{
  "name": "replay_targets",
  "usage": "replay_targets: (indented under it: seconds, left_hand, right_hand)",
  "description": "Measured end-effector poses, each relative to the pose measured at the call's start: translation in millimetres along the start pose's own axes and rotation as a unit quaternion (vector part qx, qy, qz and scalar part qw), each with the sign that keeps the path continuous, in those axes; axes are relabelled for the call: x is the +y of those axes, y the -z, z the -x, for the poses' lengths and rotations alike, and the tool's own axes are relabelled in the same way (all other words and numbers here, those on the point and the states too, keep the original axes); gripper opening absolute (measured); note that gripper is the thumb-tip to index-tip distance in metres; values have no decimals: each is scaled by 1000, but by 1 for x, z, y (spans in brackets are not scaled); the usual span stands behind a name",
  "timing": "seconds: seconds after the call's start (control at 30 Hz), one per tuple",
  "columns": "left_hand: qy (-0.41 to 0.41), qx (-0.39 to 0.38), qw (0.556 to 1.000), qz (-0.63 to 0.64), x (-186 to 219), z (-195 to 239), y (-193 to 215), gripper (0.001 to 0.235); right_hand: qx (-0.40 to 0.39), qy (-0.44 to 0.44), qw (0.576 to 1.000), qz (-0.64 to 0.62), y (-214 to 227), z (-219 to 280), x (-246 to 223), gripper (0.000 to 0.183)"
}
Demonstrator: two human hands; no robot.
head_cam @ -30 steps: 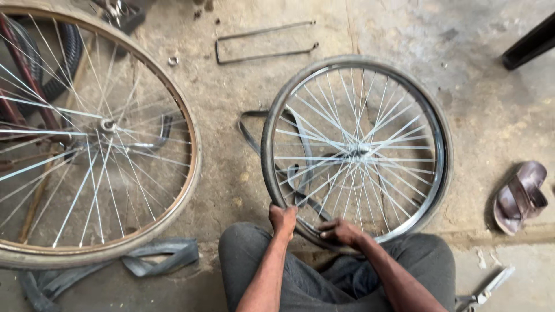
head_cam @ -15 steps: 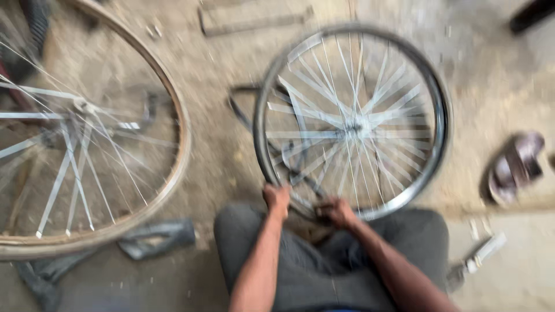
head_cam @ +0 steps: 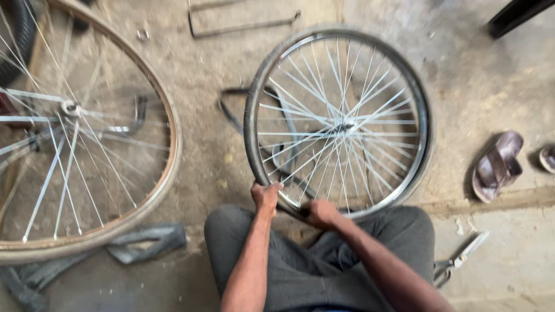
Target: The person removes a bicycle tire from a wheel rim, then inserts a new inner tube into the tire. They proceed to mount the tire back onto the rim, using their hands to push the tire bead over the rim edge.
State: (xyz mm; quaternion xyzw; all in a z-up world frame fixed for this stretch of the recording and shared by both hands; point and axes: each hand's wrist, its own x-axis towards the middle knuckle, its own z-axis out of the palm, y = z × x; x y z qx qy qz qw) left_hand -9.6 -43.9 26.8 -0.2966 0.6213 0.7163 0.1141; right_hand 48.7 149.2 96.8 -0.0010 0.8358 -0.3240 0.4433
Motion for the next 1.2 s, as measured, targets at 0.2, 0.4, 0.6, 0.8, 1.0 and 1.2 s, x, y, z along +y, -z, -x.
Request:
replay_targets:
  seconds: [0.2, 0.4, 0.6, 0.8, 1.0, 1.2]
  left_hand:
    - [-39, -30, 997, -60, 82, -23, -7, 31]
    - [-233, -110, 958, -129, 245, -17, -49, 40]
    - [-312, -300, 892, -132, 356, 73, -85, 45]
    - [-213, -437, 848, -209, 357, 94, -78, 39]
    - [-191, -428, 847, -252, 357, 98, -68, 38]
    - [-466, -81, 839, -268, 337, 116, -97, 63]
  right_hand:
    - [126, 142, 928, -321, 5, 33, 3, 38]
    - [102, 109, 878, -454, 91, 102, -61, 39]
    - [438, 380, 811, -77, 137, 138, -84, 43]
    - [656, 288, 609, 341, 302, 226, -90, 74]
    - [579, 155, 692, 402, 396, 286, -108, 45]
    - [486, 137, 793, 340, 404, 287, -111, 20]
